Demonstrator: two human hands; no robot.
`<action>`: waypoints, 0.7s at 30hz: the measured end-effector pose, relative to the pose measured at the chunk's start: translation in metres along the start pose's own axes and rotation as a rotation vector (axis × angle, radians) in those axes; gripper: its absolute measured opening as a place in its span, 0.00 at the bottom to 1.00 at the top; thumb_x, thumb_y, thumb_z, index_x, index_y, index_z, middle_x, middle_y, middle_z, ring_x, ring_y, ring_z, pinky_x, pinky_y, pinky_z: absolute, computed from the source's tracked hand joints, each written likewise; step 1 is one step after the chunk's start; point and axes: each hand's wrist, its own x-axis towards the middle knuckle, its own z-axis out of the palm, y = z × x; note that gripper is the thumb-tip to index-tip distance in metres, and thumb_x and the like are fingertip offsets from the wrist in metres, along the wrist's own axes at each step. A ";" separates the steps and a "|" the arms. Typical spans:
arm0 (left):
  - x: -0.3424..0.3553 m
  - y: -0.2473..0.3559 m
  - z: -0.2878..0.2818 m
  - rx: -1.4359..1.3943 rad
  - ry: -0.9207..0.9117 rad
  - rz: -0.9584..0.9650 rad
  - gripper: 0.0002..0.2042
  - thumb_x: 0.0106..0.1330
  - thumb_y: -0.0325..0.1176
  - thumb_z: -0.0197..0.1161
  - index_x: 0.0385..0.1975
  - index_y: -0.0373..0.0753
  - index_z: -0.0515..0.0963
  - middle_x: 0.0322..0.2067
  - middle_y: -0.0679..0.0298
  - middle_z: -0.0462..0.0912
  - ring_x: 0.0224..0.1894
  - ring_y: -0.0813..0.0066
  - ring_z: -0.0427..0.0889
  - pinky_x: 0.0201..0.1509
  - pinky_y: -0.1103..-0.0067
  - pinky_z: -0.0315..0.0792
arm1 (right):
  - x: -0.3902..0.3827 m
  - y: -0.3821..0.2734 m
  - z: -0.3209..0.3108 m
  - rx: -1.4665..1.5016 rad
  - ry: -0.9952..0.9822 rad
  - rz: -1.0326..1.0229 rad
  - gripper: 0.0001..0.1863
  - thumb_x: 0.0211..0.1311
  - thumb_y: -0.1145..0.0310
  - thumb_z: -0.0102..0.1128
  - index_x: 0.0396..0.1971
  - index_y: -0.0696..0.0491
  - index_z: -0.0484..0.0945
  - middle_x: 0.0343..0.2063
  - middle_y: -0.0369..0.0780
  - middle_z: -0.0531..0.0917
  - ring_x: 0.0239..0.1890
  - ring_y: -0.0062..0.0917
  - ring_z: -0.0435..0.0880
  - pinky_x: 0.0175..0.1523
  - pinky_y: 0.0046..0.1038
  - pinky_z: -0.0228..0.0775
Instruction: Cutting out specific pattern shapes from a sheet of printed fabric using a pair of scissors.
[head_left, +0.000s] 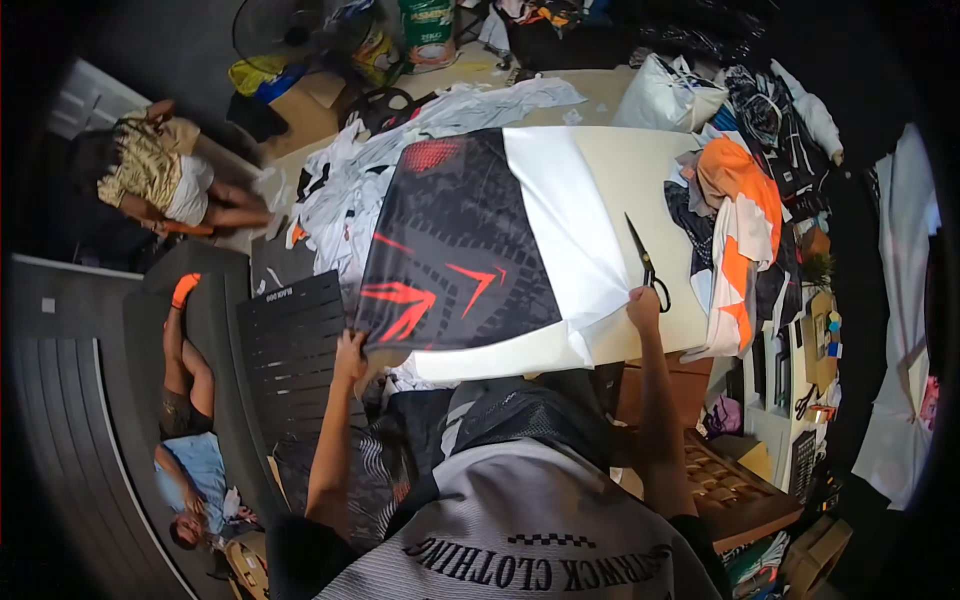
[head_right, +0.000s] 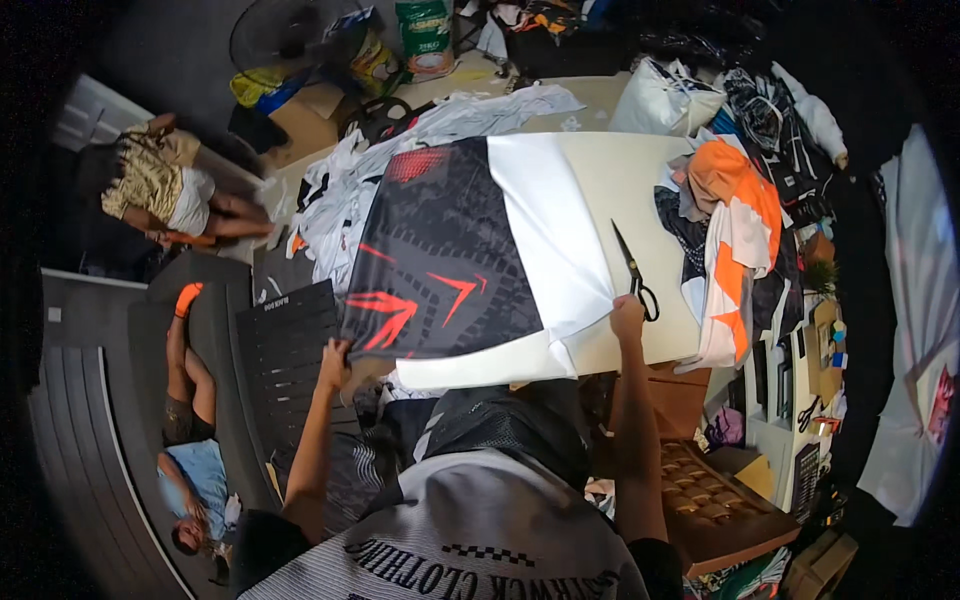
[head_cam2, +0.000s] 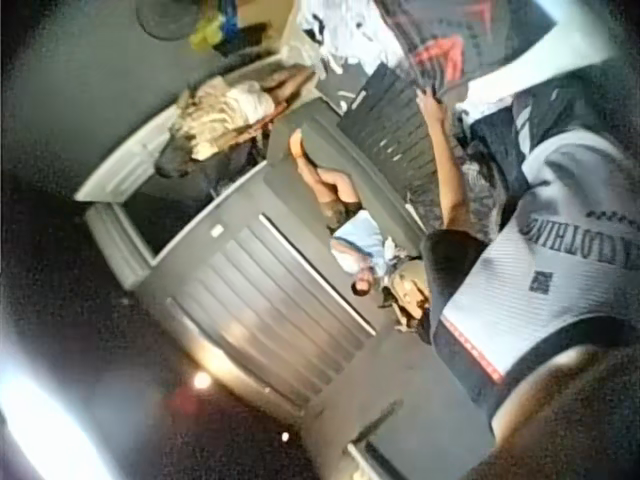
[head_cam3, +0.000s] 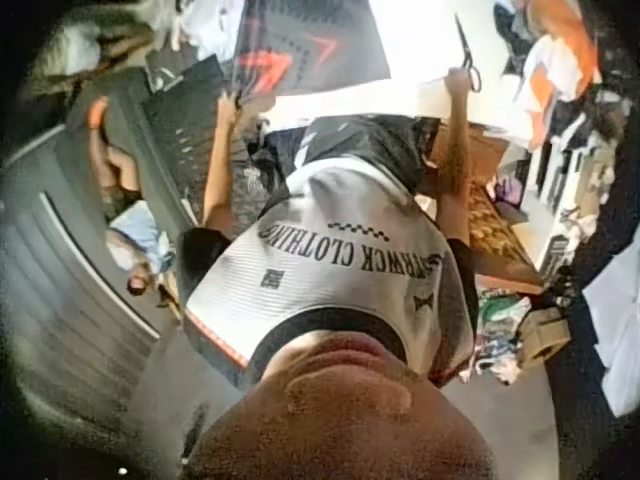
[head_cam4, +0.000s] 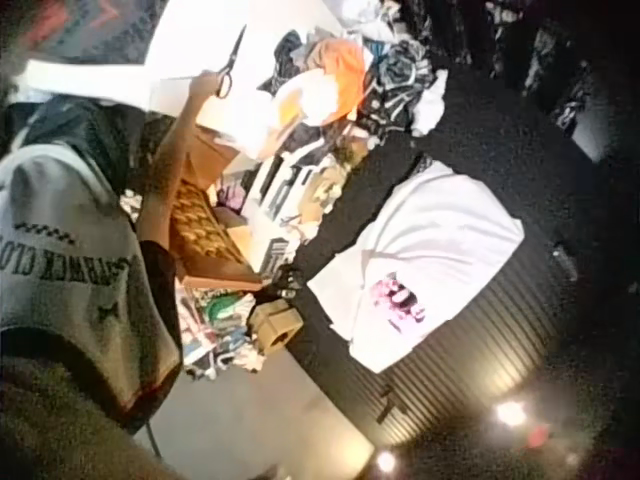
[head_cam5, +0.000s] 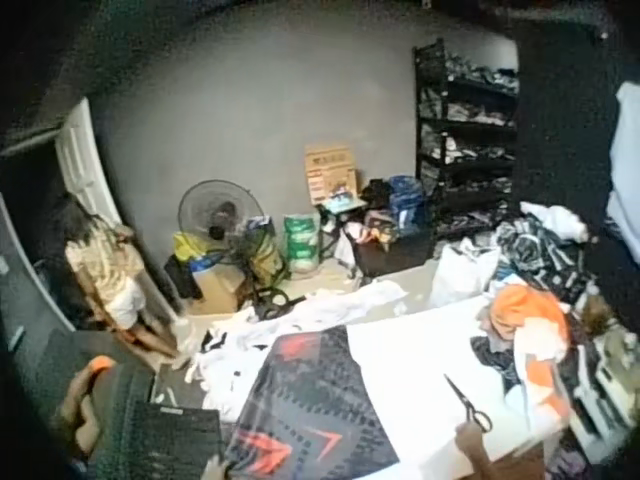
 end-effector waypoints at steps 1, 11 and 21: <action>0.008 0.007 0.000 0.091 -0.089 -0.028 0.23 0.50 0.23 0.57 0.50 0.42 0.76 0.52 0.52 0.71 0.51 0.49 0.72 0.52 0.63 0.69 | -0.001 -0.002 0.001 0.005 0.012 0.010 0.05 0.49 0.81 0.49 0.21 0.58 0.75 0.18 0.40 0.78 0.21 0.33 0.77 0.31 0.31 0.72; 0.311 0.298 0.052 -0.266 0.106 0.645 0.12 0.62 0.33 0.56 0.43 0.39 0.77 0.42 0.55 0.76 0.44 0.53 0.76 0.49 0.69 0.71 | -0.018 0.002 -0.006 0.014 -0.215 0.054 0.04 0.52 0.80 0.52 0.25 0.57 0.76 0.25 0.44 0.80 0.29 0.40 0.75 0.40 0.37 0.69; 0.516 0.405 0.187 -0.074 0.146 0.143 0.22 0.65 0.55 0.53 0.40 0.43 0.83 0.36 0.64 0.86 0.38 0.58 0.82 0.43 0.70 0.73 | 0.006 -0.020 -0.029 0.210 -0.377 0.329 0.07 0.64 0.72 0.53 0.38 0.58 0.76 0.27 0.43 0.81 0.27 0.36 0.79 0.34 0.34 0.71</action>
